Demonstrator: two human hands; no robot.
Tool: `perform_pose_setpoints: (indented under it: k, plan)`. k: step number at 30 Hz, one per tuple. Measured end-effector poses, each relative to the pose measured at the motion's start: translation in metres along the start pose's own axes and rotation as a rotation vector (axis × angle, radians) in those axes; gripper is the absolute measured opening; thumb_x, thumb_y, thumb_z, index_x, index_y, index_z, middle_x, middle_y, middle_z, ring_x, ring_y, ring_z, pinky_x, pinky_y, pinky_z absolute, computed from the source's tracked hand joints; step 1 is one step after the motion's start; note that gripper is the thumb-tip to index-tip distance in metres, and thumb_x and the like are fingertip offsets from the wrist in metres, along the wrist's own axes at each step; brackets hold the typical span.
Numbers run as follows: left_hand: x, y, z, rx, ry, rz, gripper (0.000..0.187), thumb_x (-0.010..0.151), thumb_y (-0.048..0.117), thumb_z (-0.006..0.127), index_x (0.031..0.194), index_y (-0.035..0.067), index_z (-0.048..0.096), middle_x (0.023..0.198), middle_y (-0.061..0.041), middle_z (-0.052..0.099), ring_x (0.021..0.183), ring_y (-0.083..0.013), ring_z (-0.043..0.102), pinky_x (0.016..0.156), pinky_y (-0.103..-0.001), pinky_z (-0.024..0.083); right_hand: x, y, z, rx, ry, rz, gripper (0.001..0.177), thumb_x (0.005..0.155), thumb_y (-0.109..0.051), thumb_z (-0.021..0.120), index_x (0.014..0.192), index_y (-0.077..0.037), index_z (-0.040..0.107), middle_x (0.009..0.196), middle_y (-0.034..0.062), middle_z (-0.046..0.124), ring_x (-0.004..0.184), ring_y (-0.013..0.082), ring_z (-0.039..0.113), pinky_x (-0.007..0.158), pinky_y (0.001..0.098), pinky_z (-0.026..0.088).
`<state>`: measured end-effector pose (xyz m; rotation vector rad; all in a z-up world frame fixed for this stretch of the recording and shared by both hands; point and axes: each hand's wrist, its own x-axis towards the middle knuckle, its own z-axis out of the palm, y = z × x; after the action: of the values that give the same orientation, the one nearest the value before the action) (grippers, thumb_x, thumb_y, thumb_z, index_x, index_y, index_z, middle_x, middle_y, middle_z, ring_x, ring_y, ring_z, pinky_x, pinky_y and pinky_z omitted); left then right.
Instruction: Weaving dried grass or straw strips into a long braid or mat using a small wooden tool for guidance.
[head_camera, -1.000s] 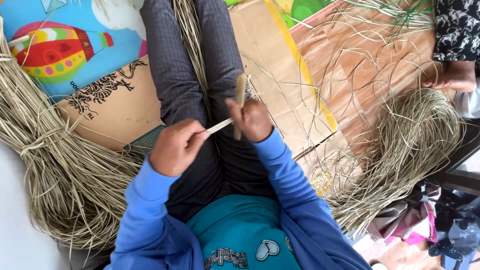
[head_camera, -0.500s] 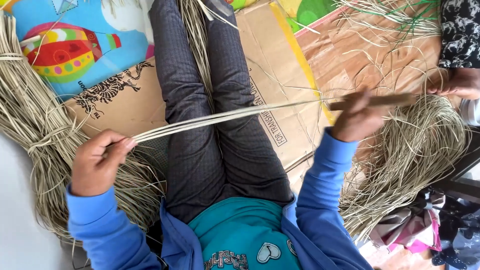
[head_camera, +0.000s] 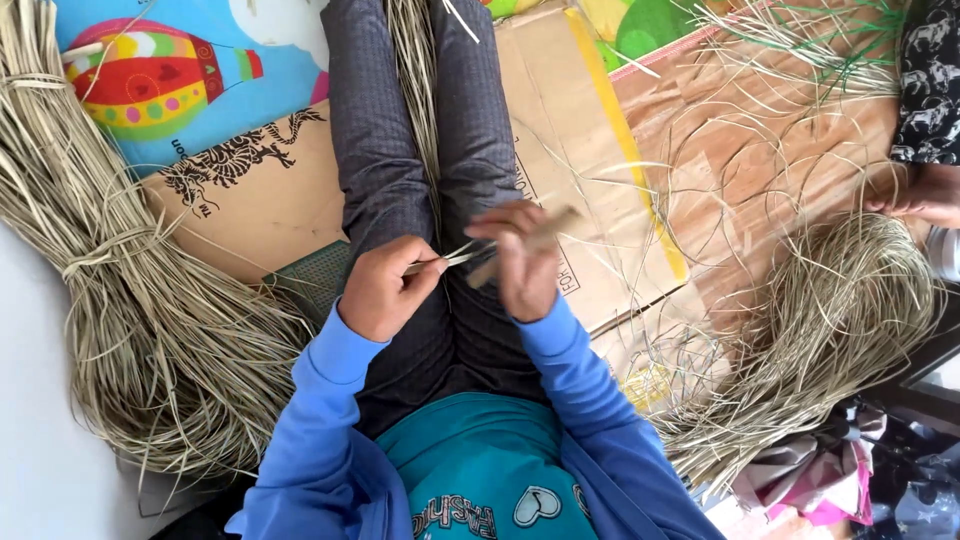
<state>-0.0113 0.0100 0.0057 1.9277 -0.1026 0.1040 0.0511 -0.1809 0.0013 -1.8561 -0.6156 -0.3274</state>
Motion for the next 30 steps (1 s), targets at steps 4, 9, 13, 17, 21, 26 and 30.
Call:
perform_pose_setpoints:
  k: [4, 9, 13, 17, 21, 26, 30]
  plan:
    - [0.001, -0.005, 0.004, 0.175, -0.037, 0.087, 0.007, 0.092, 0.015, 0.074, 0.087, 0.011, 0.07, 0.057, -0.011, 0.055, 0.053, -0.0315, 0.059, 0.047, -0.041, 0.051, 0.002, 0.004, 0.021, -0.196, -0.069, -0.097, 0.042, 0.106, -0.016, 0.057, 0.068, -0.011, 0.074, 0.07, 0.0189, 0.071, 0.072, 0.0396, 0.071, 0.088, 0.0448, 0.048]
    - [0.001, -0.01, -0.015, 0.204, -0.151, 0.143, 0.014, 0.098, 0.016, 0.069, 0.084, 0.015, 0.068, 0.058, -0.004, 0.054, 0.057, -0.0288, 0.061, 0.054, -0.04, 0.049, -0.014, 0.022, 0.029, -0.52, -0.194, 0.108, 0.064, 0.102, -0.039, 0.064, 0.049, -0.003, 0.056, 0.042, 0.019, 0.049, 0.046, 0.0392, 0.058, 0.047, 0.0408, 0.049]
    - [-0.012, -0.005, -0.052, 0.181, -0.163, 0.084, 0.013, 0.098, 0.017, 0.07, 0.084, 0.016, 0.068, 0.06, -0.005, 0.057, 0.06, -0.0296, 0.063, 0.059, -0.039, 0.052, -0.048, 0.096, 0.021, -0.706, -0.178, 0.069, 0.064, 0.096, -0.048, 0.068, 0.05, -0.005, 0.06, 0.045, 0.0194, 0.052, 0.046, 0.0386, 0.059, 0.043, 0.0458, 0.047]
    - [-0.031, 0.003, -0.106, 0.128, -0.142, -0.092, 0.015, 0.097, 0.014, 0.071, 0.082, 0.015, 0.073, 0.063, -0.005, 0.065, 0.058, -0.025, 0.064, 0.065, -0.037, 0.053, -0.065, 0.167, -0.014, -1.176, -0.103, -0.184, 0.039, 0.101, -0.044, 0.063, 0.072, -0.017, 0.059, 0.051, 0.0063, 0.051, 0.048, 0.0284, 0.055, 0.044, 0.0412, 0.049]
    - [-0.055, 0.004, -0.148, 0.113, -0.098, -0.233, 0.017, 0.097, 0.01, 0.071, 0.081, 0.012, 0.077, 0.062, -0.006, 0.068, 0.055, -0.0188, 0.059, 0.069, -0.036, 0.053, -0.057, 0.166, -0.039, -1.022, -0.215, 0.564, 0.072, 0.103, -0.061, 0.052, 0.053, -0.01, 0.063, 0.046, 0.0146, 0.059, 0.059, 0.0411, 0.07, 0.059, 0.0552, 0.058]
    - [-0.077, -0.073, -0.143, 0.714, 0.013, -0.319, 0.016, 0.098, 0.026, 0.077, 0.107, 0.012, 0.08, 0.083, -0.006, 0.068, 0.073, -0.0212, 0.054, 0.076, -0.04, 0.032, -0.039, 0.112, -0.039, -0.753, -0.095, 0.48, 0.054, 0.1, -0.04, 0.065, 0.057, -0.008, 0.073, 0.044, -0.001, 0.06, 0.043, 0.0246, 0.061, 0.052, 0.0325, 0.051]
    - [-0.049, -0.066, -0.096, 1.114, 0.324, -0.116, 0.067, 0.076, -0.009, 0.081, 0.141, 0.001, 0.07, 0.14, -0.027, 0.054, 0.128, -0.0472, 0.046, 0.102, -0.07, 0.027, -0.041, 0.102, -0.025, -0.824, -0.04, 0.262, 0.052, 0.096, -0.033, 0.073, 0.055, -0.002, 0.068, 0.043, 0.0109, 0.055, 0.039, 0.0288, 0.053, 0.043, 0.0375, 0.045]
